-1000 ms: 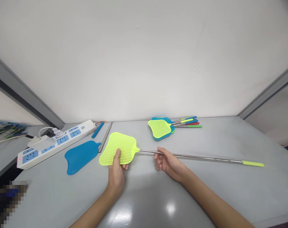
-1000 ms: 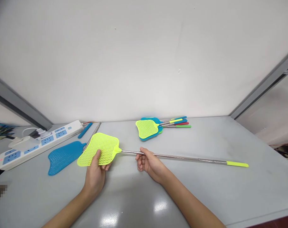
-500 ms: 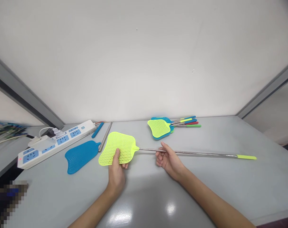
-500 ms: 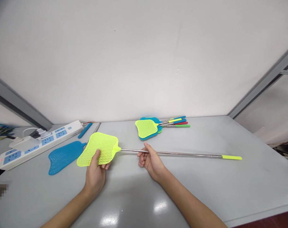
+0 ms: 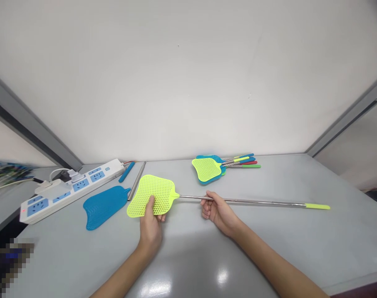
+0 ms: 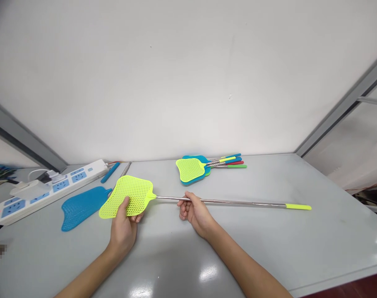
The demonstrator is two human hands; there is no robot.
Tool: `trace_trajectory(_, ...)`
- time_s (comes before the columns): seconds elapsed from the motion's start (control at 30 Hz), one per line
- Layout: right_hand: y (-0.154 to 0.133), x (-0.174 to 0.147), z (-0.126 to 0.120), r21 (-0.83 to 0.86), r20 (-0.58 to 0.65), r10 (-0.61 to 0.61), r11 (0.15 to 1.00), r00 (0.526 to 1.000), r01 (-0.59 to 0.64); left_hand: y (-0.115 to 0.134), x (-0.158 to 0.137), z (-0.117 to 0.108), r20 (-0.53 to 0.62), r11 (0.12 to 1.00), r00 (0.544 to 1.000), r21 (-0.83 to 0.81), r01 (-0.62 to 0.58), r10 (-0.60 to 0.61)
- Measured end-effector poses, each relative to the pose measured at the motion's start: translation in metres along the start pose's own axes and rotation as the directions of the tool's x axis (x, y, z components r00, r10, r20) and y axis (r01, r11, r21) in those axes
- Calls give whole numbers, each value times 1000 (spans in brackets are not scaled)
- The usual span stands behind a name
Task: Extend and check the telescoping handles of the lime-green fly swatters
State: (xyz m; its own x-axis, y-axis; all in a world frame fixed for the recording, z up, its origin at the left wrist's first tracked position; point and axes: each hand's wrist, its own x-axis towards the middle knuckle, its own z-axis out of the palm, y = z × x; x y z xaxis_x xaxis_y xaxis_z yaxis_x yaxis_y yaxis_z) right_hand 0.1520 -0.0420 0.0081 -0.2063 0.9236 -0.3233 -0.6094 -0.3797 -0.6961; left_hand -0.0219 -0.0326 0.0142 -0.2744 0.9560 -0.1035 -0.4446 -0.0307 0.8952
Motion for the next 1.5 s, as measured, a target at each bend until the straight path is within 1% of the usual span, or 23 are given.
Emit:
trace_trajectory(0.17,-1,-1,0,-10,8,17,1000,1000,-17,1,0,1,2,1000,1000,12,-15,15)
trace_trajectory(0.33,-2,-1,0,-10,9,30,999,1000,-30,3,0,2,4,999,1000,38,6,-6)
trace_trajectory(0.53,-1,0,-3,-62,86,2,998,996,4,4,-3,3,43,998,999,54,-30,28)
trace_trajectory(0.6,-2,0,-4,-80,106,-15,997,994,23,3,-5,2,98,993,995,105,-43,33)
trace_trajectory(0.73,-3,-1,-5,-81,91,-77,993,993,84,1,-9,1,252,973,968,227,-36,-23)
trace_trajectory(0.87,-3,-3,-1,-134,113,-100,984,989,115,0,-10,-1,312,953,947,302,-30,-69)
trace_trajectory(0.97,-2,-4,2,-187,119,-108,974,987,129,-1,-12,-2,374,934,921,356,-38,-105)
trace_trajectory(1.03,-2,-5,2,-189,122,-113,973,986,134,-2,-14,-3,410,923,904,381,-49,-122)
trace_trajectory(1.27,-1,-3,-1,-159,156,-124,976,980,148,-4,-15,-6,457,918,878,392,-52,-145)
trace_trajectory(1.4,0,-3,-2,-154,161,-131,976,978,156,-3,-14,-7,481,912,857,409,-32,-185)
trace_trajectory(1.5,0,-4,-1,-158,159,-135,974,978,161,-2,-14,-7,480,906,855,422,-31,-194)
